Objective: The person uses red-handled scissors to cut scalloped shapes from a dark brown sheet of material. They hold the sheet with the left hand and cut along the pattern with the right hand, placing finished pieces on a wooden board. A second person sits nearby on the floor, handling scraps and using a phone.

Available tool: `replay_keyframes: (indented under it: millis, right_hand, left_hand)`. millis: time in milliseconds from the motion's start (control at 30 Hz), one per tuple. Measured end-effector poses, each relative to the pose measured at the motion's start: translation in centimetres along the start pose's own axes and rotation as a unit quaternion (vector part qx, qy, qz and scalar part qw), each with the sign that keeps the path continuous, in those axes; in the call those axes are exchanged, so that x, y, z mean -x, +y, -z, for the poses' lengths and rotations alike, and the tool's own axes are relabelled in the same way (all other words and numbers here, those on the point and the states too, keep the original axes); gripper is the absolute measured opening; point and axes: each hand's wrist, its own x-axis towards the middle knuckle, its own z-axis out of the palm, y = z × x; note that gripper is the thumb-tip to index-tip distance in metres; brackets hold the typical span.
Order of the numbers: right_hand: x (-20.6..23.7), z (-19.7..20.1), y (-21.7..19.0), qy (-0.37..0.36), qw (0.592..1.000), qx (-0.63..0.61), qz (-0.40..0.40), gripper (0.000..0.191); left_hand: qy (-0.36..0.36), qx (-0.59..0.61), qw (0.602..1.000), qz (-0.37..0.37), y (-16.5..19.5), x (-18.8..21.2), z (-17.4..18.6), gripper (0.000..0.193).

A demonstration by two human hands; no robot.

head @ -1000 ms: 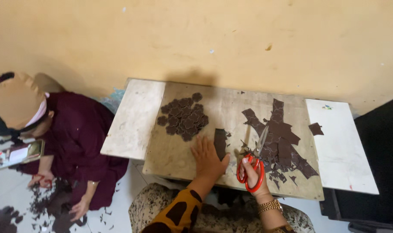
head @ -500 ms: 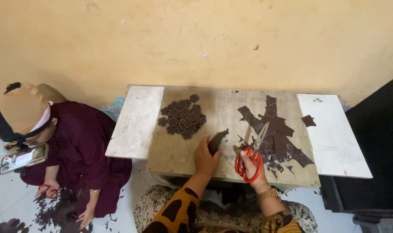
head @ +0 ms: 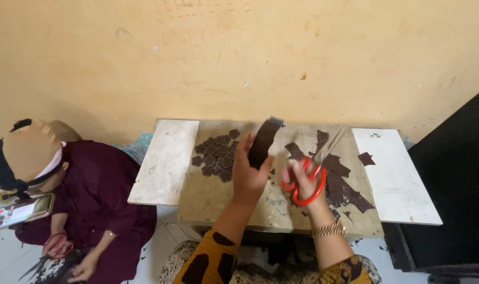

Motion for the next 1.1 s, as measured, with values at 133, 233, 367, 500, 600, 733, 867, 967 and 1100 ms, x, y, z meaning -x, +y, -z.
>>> replay_keyframes:
  millis: [133, 233, 367, 500, 600, 733, 867, 967, 1100]
  right_hand:
    - [-4.9, -4.4, -7.1, -0.001, 0.991, 0.044, 0.129, 0.027]
    - [-6.1, -7.5, -10.3, 0.073, 0.982, 0.117, 0.130, 0.026]
    - [-6.5, -9.0, -12.3, 0.073, 0.986, 0.076, 0.133, 0.021]
    - [-4.2, -8.5, -11.0, 0.034, 0.987, 0.055, 0.146, 0.019]
    - [-2.5, -8.3, -9.8, -0.027, 0.990, 0.002, 0.142, 0.018]
    - [-1.5, -8.3, -9.9, 0.002, 0.994, 0.004, 0.111, 0.019]
    - [-0.4, -7.8, -11.0, -0.004, 0.999, 0.007, 0.052, 0.021]
    - [0.7, -7.7, -11.3, 0.003, 0.999, 0.002, 0.040, 0.021]
    - [1.1, -7.5, -11.7, 0.038, 0.994, 0.030, 0.102, 0.019]
  left_hand:
    - [-0.020, -0.018, 0.998, -0.059, 4.7, -4.4, -1.7, 0.082]
    - [-0.037, -0.055, 0.990, -0.122, 7.4, -6.8, -2.4, 0.077]
    - [-0.075, 0.113, 0.991, 0.005, 8.7, -8.0, -2.1, 0.085]
    - [-0.090, 0.277, 0.937, 0.194, 7.5, -6.3, -0.3, 0.062]
    - [-0.102, 0.322, 0.920, 0.198, 6.2, -5.0, 0.6, 0.034]
    - [-0.096, 0.313, 0.932, 0.156, 5.6, -4.3, 0.7, 0.020]
    - [0.015, 0.350, 0.924, 0.155, 6.4, -4.6, 0.2, 0.021]
    - [0.013, 0.359, 0.924, 0.128, 7.1, -4.2, 0.4, 0.022]
    - [-0.080, 0.308, 0.936, 0.151, 7.7, -3.5, 0.3, 0.020]
